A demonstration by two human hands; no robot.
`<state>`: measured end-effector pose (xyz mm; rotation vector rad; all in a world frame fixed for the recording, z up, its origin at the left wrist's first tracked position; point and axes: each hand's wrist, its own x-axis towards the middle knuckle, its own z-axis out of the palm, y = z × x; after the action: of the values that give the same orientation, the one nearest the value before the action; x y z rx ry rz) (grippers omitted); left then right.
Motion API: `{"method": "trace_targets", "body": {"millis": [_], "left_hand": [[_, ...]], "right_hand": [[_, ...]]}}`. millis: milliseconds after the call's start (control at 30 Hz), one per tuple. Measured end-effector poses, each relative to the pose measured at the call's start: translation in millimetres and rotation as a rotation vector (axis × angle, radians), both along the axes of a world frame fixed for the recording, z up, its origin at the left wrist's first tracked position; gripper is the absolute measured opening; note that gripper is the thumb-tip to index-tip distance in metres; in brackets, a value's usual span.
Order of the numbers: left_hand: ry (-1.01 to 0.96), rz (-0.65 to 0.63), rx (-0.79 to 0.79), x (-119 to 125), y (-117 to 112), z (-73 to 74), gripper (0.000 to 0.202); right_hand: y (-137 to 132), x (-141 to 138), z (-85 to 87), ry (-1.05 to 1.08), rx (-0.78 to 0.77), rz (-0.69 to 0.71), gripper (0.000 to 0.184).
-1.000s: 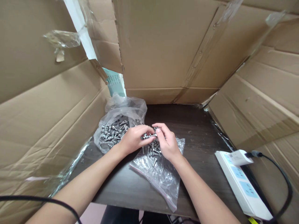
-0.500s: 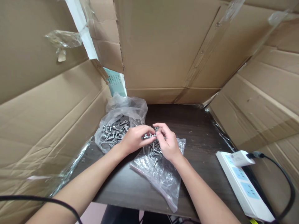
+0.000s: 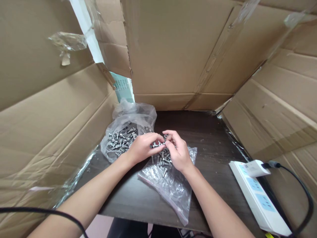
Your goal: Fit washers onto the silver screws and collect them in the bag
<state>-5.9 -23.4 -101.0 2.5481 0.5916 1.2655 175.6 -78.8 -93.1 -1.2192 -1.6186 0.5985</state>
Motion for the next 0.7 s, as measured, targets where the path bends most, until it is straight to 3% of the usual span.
{"method": "trace_targets", "body": {"millis": [700], "left_hand": [[0.019, 0.013, -0.020, -0.2, 1.3, -2.8, 0.009]], "right_hand": [[-0.3, 0.3, -0.4, -0.036, -0.007, -0.009, 0.027]]}}
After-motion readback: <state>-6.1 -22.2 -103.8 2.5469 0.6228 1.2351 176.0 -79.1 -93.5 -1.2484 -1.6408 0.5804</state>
